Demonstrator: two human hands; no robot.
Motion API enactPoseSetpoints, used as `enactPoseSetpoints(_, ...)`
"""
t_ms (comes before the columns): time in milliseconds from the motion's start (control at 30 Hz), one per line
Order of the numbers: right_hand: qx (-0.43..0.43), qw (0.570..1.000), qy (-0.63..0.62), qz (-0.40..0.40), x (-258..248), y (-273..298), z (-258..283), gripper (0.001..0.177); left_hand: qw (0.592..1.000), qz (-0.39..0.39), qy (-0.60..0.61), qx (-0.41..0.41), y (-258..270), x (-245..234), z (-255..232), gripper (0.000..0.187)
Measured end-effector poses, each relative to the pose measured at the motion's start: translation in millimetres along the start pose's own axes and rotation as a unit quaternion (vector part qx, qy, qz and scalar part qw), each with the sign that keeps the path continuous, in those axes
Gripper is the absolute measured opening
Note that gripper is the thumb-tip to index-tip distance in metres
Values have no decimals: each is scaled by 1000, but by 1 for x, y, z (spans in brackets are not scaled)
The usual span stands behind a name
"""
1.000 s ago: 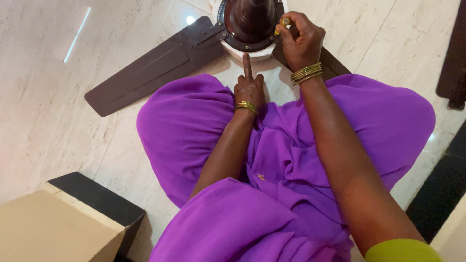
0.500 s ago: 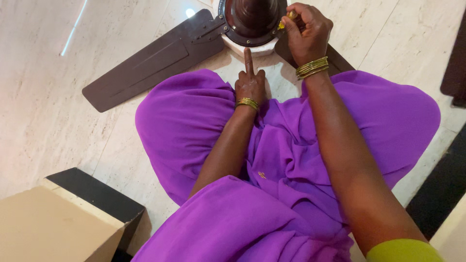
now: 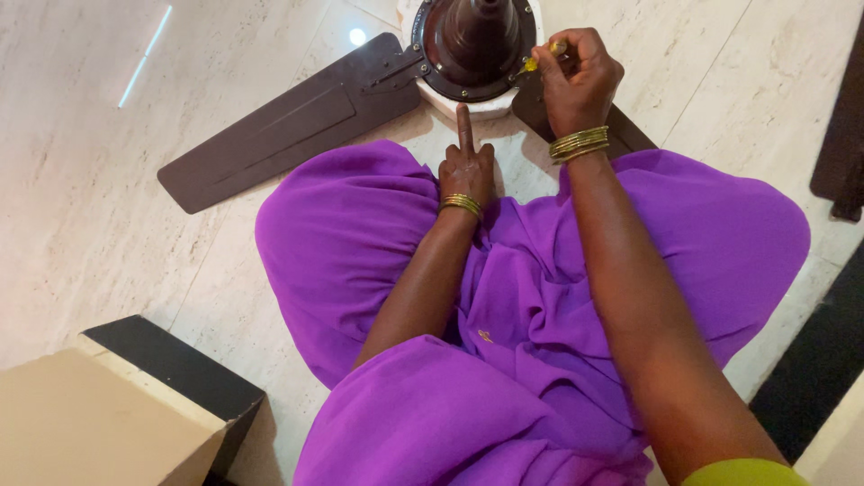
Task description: The person sits on the floor and uses a screwdriver to tighten screws on the central hub of a ceiling fan, securing the fan blades to the motor housing.
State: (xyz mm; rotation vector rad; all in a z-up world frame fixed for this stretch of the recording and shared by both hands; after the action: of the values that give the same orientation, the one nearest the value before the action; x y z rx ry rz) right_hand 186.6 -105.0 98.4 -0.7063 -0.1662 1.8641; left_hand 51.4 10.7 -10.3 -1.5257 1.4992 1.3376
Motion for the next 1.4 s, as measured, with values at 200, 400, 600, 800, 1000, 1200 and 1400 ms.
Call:
enactPoseSetpoints(200,-60,987,114,95,6,1,26,42,1000,-11,7,-10,-2,7,2,8)
enactPoseSetpoints(400,-47,988,38,143,5,-1,36,46,1000,-20,10,-7,0,4,0,10)
enactPoseSetpoints(600,-4,994,4,112,9,-3,27,24,1000,-25,1,-13,0,3,-2,9)
enactPoseSetpoints(800,-37,996,29,79,8,-4,28,21,1000,-20,6,-9,1,1,-2,8)
enactPoseSetpoints(1000,-26,997,35,61,9,-4,29,19,1000,7,21,-12,0,0,-1,9)
enactPoseSetpoints(1200,-35,996,71,48,9,-3,30,22,999,32,10,-17,-2,2,-1,12)
enactPoseSetpoints(1400,-35,997,61,43,10,-1,25,21,999,37,-6,-4,5,-3,-2,14)
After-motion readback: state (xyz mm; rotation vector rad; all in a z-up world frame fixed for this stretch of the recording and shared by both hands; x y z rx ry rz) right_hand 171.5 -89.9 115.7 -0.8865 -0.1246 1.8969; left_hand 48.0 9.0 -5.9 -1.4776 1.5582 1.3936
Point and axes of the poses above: each hand's wrist, its own y-axis away from the middle knuckle, its own x-axis out of the palm, z = x × y, the point moved 5 cm from there along -y, towards the middle knuckle, and after that the axes turned 14 degrees about z, right-handed, at the moved point
